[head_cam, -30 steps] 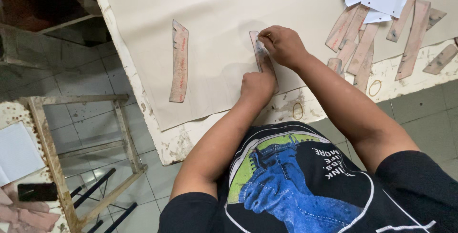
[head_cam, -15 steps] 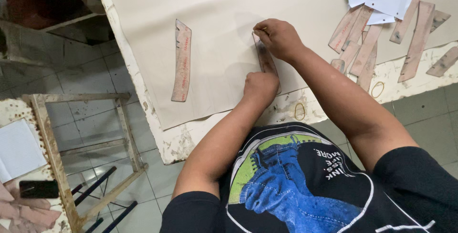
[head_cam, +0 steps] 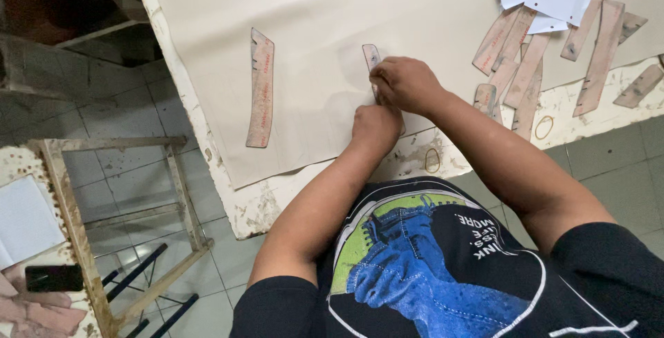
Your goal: The person places several paper pattern pieces on a large sheet of paper and traces their outlines with a pencil. They reposition the patterns and continue tracing additional shapes on the same sheet.
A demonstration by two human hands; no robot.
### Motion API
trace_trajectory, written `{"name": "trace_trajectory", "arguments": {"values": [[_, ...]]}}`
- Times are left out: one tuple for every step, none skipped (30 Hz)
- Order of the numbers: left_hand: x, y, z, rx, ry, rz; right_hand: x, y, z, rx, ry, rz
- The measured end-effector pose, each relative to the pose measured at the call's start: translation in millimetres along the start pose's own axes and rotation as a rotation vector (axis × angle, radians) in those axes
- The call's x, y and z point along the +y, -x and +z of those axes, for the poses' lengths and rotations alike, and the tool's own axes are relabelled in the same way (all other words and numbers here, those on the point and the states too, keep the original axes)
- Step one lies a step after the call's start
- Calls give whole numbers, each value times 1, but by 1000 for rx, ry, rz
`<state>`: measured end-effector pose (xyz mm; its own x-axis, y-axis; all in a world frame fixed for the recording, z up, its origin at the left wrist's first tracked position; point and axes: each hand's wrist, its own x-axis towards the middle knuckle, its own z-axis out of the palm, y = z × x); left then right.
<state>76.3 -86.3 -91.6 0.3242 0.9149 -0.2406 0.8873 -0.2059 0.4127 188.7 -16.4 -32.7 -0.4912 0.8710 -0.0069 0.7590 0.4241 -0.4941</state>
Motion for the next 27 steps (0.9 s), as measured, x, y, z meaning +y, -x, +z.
{"name": "trace_trajectory", "arguments": {"values": [[0, -1, 0, -13, 16, -16, 2, -5, 0, 42, -38, 0], [0, -2, -1, -24, 32, -34, 4, -13, -1, 83, -77, -3], [1, -2, -2, -37, 77, -84, 6, -17, -1, 122, -116, -5], [1, -4, -4, -49, 134, -142, 8, -17, -1, 166, -179, 4], [1, -4, -7, -53, 194, -199, 11, -16, -3, 213, -240, 12], [1, -2, -11, -48, 156, -200, 14, -15, -5, 261, -301, 19], [2, 0, -15, -50, 93, -187, 17, -10, -7, 262, -320, 65], [3, 5, -20, -51, 21, -165, 21, 0, -11, 262, -339, 112], [5, 10, -24, -7, -9, -148, 25, 11, -14, 266, -358, 161], [8, 14, -28, 36, -39, -126, 29, 23, -15, 238, -290, 153], [12, 17, -32, 81, -69, -103, 31, 36, -15, 211, -223, 144], [16, 20, -35, 74, -86, -130, 33, 48, -14, 180, -158, 134], [20, 23, -36, 66, -103, -161, 34, 61, -13, 87, -103, 206], [23, 26, -37, 62, -123, -194, 36, 73, -13, -4, -49, 272], [24, 27, -38, 82, -108, -230, 38, 82, -13, -94, 6, 336], [24, 30, -37, 98, -92, -266, 41, 94, -13, -48, 14, 317], [24, 33, -36, 113, -74, -301, 45, 106, -15, -3, 23, 299], [20, 36, -34, 157, -31, -333, 51, 114, -17, 45, 34, 277], [15, 40, -32, 202, 13, -365, 56, 121, -19, 45, 35, 288], [9, 42, -30, 248, 55, -395, 62, 126, -21, 49, 38, 300], [4, 43, -28, 283, 115, -435, 67, 131, -23, 54, 41, 316], [-1, 45, -26, 313, 177, -478, 72, 136, -23, 61, 17, 318], [-3, 48, -23, 344, 242, -528, 76, 138, -23, 62, -8, 313], [-5, 50, -22, 399, 230, -505, 79, 139, -22, 64, -33, 307], [-5, 51, -21, 454, 218, -476, 82, 138, -22, 76, -99, 297], [-2, 50, -21, 510, 206, -444, 84, 136, -21, 90, -163, 289], [2, 50, -21, 556, 253, -390, 86, 133, -22, 104, -227, 280]]}}
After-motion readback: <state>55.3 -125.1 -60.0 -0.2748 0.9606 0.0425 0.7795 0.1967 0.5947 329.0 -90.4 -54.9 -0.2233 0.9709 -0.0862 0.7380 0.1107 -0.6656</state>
